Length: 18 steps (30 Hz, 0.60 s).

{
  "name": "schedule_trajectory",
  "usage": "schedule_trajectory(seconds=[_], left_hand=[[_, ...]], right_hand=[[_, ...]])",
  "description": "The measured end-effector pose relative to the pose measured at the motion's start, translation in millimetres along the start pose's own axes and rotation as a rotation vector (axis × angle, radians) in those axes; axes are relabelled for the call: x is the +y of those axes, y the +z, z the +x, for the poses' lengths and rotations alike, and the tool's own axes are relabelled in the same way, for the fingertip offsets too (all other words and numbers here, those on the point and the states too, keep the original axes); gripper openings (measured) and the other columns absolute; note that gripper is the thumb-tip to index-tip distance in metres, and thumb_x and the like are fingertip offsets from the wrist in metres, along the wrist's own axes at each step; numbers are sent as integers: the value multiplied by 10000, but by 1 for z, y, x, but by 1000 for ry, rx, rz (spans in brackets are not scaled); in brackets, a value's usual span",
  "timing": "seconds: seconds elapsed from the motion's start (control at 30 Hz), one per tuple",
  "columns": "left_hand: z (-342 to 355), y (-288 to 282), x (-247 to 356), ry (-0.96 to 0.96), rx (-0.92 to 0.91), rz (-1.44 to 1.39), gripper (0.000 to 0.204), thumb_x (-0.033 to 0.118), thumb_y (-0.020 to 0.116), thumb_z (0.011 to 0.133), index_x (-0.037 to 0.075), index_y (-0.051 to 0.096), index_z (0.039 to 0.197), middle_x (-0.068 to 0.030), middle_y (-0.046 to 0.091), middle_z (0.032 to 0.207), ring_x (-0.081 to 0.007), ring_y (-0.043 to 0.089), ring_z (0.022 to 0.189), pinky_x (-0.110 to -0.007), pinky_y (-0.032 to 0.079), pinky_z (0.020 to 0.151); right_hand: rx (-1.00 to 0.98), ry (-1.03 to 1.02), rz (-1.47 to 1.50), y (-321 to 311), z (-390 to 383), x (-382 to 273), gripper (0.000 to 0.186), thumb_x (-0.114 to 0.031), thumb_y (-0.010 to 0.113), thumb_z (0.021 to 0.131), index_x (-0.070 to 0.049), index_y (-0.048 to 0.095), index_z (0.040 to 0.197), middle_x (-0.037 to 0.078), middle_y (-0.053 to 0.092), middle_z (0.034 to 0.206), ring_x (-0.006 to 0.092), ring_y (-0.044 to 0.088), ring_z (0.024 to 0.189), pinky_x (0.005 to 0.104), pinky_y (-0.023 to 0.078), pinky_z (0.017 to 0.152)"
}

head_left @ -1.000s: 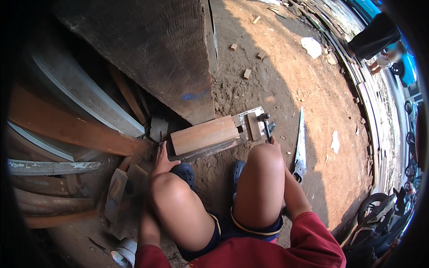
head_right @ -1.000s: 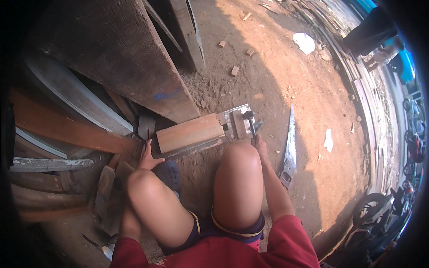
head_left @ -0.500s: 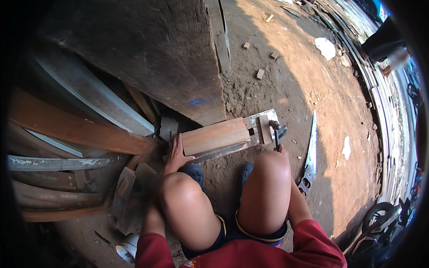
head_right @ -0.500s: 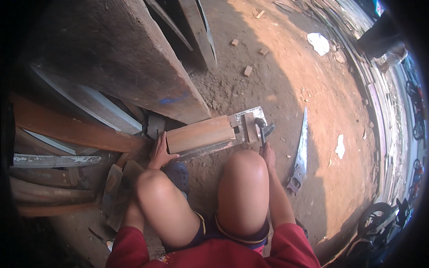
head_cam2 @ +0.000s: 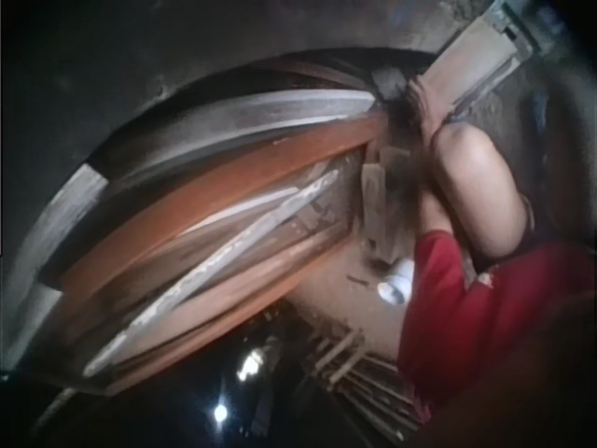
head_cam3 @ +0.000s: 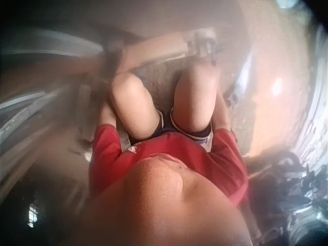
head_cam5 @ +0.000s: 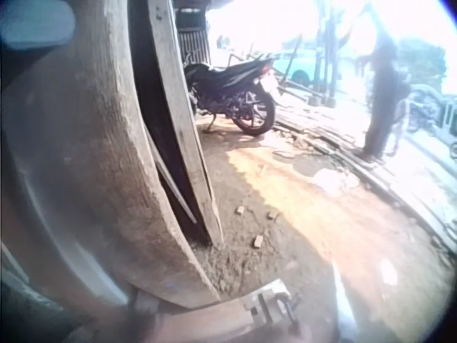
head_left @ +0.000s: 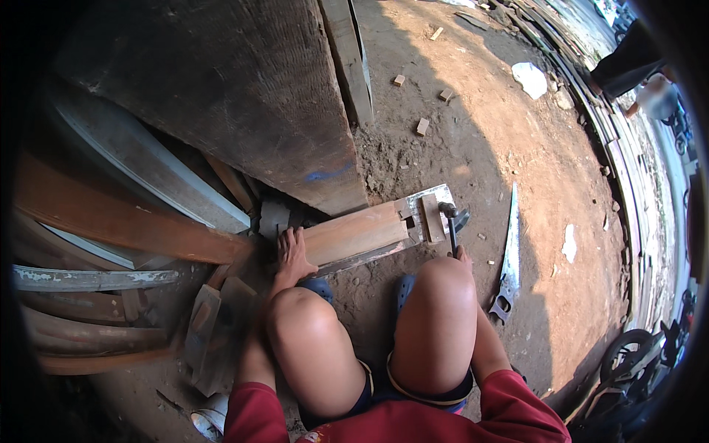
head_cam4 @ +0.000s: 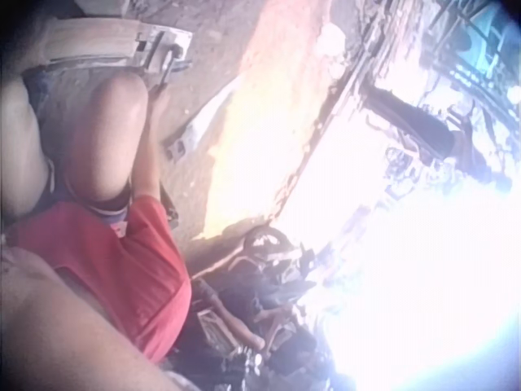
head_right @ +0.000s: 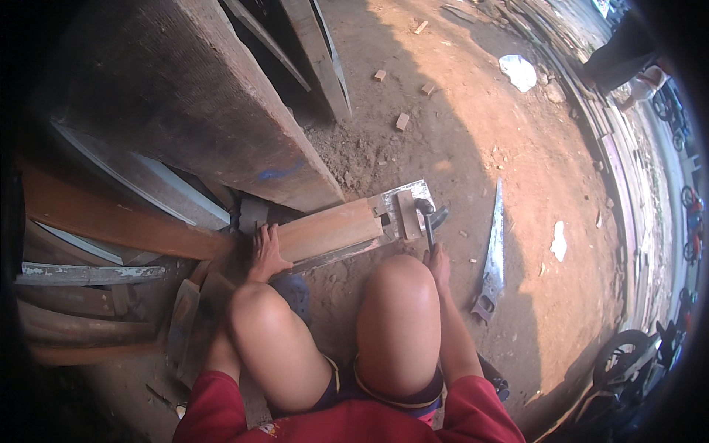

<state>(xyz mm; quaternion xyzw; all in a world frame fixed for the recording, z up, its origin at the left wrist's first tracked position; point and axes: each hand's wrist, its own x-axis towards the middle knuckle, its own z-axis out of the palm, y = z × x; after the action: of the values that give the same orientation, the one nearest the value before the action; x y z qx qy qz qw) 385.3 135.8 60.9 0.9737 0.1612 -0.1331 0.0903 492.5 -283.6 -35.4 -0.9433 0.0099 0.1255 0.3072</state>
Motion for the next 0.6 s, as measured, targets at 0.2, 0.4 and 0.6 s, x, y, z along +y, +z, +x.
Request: schedule_trajectory(seconds=[0.2, 0.4, 0.6], left_hand=[[3, 1, 4, 75, 261, 41, 1094, 232, 868, 460, 21, 284, 1360, -203, 336, 1319, -387, 411, 1166, -451, 335, 1026], [0, 2, 2, 45, 340, 62, 1094, 238, 876, 476, 27, 274, 1364, -199, 323, 1311, -375, 405, 1160, -451, 345, 1005], [-5, 9, -2, -10, 320, 69, 1107, 267, 877, 476, 33, 278, 1377, -189, 318, 1345, -380, 402, 1193, -475, 308, 1052]], right_hand=[[271, -73, -60, -1, -6, -17, 298, -141, 618, 809, -12, 512, 1056, 219, 561, 994, 395, 559, 903, 493, 444, 757], [360, -177, 208, -13, -5, -63, 367, -146, 651, 804, -26, 515, 1124, 192, 540, 1039, 370, 548, 942, 470, 439, 810], [144, -628, 74, -23, 22, -163, 407, -223, 695, 794, -17, 526, 1101, 186, 557, 1081, 374, 523, 1037, 452, 415, 891]])
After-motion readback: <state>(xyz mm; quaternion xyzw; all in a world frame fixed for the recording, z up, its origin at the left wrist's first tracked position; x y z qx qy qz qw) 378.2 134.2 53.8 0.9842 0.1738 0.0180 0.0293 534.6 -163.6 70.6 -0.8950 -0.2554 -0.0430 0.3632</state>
